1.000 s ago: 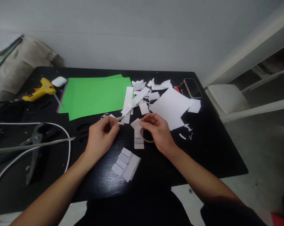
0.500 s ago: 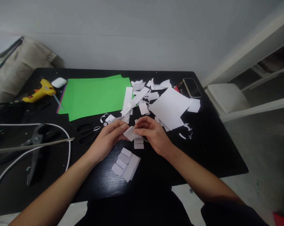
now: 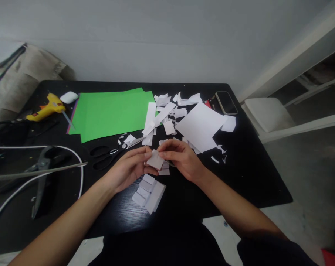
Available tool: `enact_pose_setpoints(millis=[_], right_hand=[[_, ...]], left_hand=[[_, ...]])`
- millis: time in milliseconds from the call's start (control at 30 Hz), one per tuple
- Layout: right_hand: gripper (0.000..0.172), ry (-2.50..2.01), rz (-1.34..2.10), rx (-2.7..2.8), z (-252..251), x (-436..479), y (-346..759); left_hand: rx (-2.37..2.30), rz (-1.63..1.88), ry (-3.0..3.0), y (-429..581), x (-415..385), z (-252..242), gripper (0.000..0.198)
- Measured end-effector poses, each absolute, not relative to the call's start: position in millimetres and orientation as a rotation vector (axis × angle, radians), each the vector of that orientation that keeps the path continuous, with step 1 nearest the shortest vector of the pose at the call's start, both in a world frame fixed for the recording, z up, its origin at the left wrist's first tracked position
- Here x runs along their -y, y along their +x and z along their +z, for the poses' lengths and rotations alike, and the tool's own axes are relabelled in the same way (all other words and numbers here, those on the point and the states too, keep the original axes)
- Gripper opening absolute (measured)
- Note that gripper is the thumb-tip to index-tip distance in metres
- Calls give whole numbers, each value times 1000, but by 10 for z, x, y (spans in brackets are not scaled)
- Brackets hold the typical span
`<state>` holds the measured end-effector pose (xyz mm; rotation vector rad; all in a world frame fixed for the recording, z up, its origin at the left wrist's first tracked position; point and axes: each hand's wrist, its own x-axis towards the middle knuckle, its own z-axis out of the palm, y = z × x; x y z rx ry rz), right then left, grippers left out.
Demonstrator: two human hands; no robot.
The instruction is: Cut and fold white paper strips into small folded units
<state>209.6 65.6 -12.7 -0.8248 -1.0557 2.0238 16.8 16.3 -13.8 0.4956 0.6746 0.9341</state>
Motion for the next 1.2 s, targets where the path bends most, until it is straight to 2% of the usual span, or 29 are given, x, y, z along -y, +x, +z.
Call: enact_pose_setpoints(millis=[200,467,833,1200], right_hand=[[13,-850,1986,1005,-128,-676,2093],[17,-979,1861,840,-145,-663,2041],[17,-1032,1813,885,-167,-626,2031],[20,-906,2239,656,-149,-733,2120]], left_hand=[[-764,1033,596,179,-153,-160,30],[-1139,1181,1017,183,-127,-180,17],[-1286,1167,1092,225,-125,-100,19],[-1200,1158,1034,143,-133,-226,16]])
